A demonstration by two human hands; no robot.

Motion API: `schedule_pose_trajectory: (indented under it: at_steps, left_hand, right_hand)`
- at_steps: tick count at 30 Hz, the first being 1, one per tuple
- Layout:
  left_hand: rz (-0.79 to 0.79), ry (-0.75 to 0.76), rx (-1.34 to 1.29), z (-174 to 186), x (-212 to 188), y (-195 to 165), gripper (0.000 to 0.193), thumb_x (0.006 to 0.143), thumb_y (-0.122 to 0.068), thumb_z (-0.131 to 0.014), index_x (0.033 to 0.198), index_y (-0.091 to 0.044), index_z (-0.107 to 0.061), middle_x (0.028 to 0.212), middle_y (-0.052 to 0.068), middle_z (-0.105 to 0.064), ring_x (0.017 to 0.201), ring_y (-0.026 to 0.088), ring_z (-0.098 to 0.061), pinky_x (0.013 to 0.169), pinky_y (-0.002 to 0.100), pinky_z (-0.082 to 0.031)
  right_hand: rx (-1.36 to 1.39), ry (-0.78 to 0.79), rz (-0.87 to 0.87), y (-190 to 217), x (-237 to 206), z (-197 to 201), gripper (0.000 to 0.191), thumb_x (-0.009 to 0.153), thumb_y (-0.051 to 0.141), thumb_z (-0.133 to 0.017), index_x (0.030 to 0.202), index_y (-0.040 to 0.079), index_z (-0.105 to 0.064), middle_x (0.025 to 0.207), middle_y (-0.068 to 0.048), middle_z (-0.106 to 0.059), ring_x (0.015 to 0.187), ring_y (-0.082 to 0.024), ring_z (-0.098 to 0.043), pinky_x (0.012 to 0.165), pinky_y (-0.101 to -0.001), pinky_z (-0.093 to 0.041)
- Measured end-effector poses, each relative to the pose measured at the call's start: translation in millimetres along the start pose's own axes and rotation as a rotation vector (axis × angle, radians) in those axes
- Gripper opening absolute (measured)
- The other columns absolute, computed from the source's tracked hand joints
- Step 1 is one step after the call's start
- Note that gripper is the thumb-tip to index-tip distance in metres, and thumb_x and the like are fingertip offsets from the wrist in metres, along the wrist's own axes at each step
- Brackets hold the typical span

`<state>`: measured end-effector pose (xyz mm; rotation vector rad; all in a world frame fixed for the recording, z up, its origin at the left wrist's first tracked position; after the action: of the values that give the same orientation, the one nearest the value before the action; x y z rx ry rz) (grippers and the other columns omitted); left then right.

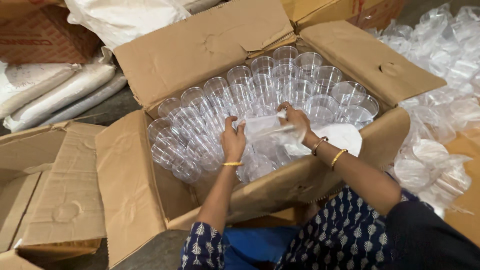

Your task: The person sits on the floor in front of an open cardboard box filled with clear plastic cups. They take plastic bags, open them, insert cups into a bag, and place the bagged cups back into the box, repeating this packing cycle throughout the episode.

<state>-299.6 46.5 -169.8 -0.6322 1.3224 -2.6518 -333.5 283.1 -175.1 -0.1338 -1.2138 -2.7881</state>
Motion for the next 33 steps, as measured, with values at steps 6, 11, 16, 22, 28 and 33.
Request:
schedule_pose_trajectory:
  at_steps: [6,11,16,22,28,33]
  left_hand:
    - [-0.001,0.114,-0.05,-29,13,15,0.048,0.105,-0.047,-0.054,0.139,-0.014,-0.058,0.116,0.027,-0.069,0.109,0.045,-0.063,0.092,0.05,-0.049]
    - [0.372,0.294,-0.318,-51,-6,31,0.051,0.095,-0.047,-0.056,0.133,-0.013,-0.052,0.115,0.018,-0.064,0.098,0.033,-0.07,0.065,0.047,-0.063]
    - [0.467,0.336,-0.999,-43,-30,7,0.037,0.091,-0.034,-0.07,0.117,-0.019,-0.049,0.108,0.011,-0.061,0.086,0.022,-0.062,0.062,0.038,-0.054]
    - [0.522,0.315,-1.286,-29,-68,5,0.043,0.086,-0.037,-0.071,0.119,-0.015,-0.055,0.119,0.007,-0.06,0.097,0.022,-0.066,0.079,0.04,-0.057]
    - [0.365,0.906,-1.444,-38,-113,-20,0.071,0.081,-0.04,-0.071,0.14,-0.005,-0.054,0.13,0.012,-0.065,0.113,0.024,-0.069,0.1,0.041,-0.055]
    - [-0.152,1.443,-0.64,-68,-191,-45,0.053,0.098,-0.031,-0.073,0.139,0.001,-0.066,0.129,0.018,-0.068,0.117,0.023,-0.065,0.106,0.04,-0.052]
  right_hand:
    - [0.35,0.021,0.222,-18,18,-27,0.031,0.093,0.022,-0.066,0.122,0.012,-0.062,0.106,-0.012,-0.071,0.096,-0.028,-0.07,0.083,-0.0386,-0.058]
    - [-0.279,0.052,0.19,-33,23,-47,0.02,0.094,0.015,-0.072,0.111,0.006,-0.069,0.114,-0.014,-0.073,0.108,-0.033,-0.067,0.095,-0.041,-0.054]
    - [0.644,-0.026,0.39,-23,-5,-28,0.049,0.085,0.006,-0.069,0.134,0.004,-0.059,0.125,-0.006,-0.066,0.114,-0.02,-0.062,0.094,-0.0367,-0.052]
    - [0.371,-0.184,0.695,21,-72,21,0.054,0.076,0.008,-0.082,0.123,-0.001,-0.058,0.111,-0.007,-0.066,0.102,-0.015,-0.063,0.089,-0.0331,-0.052]
    - [0.177,-0.046,0.445,50,-74,41,0.01,0.086,0.002,-0.064,0.091,0.007,-0.07,0.078,-0.001,-0.073,0.062,-0.017,-0.072,0.056,-0.0317,-0.058]
    - [0.2,0.059,0.616,47,-119,16,0.014,0.082,0.001,-0.063,0.094,0.005,-0.069,0.077,-0.008,-0.074,0.068,-0.021,-0.073,0.063,-0.035,-0.057]
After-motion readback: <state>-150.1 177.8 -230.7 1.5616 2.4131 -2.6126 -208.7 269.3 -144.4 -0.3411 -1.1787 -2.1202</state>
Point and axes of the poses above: each hand's wrist, its own x-axis towards the middle knuckle, its own z-axis out of the back of the hand, y = z × x, the point moved 9 cm from there along x, towards the middle knuckle
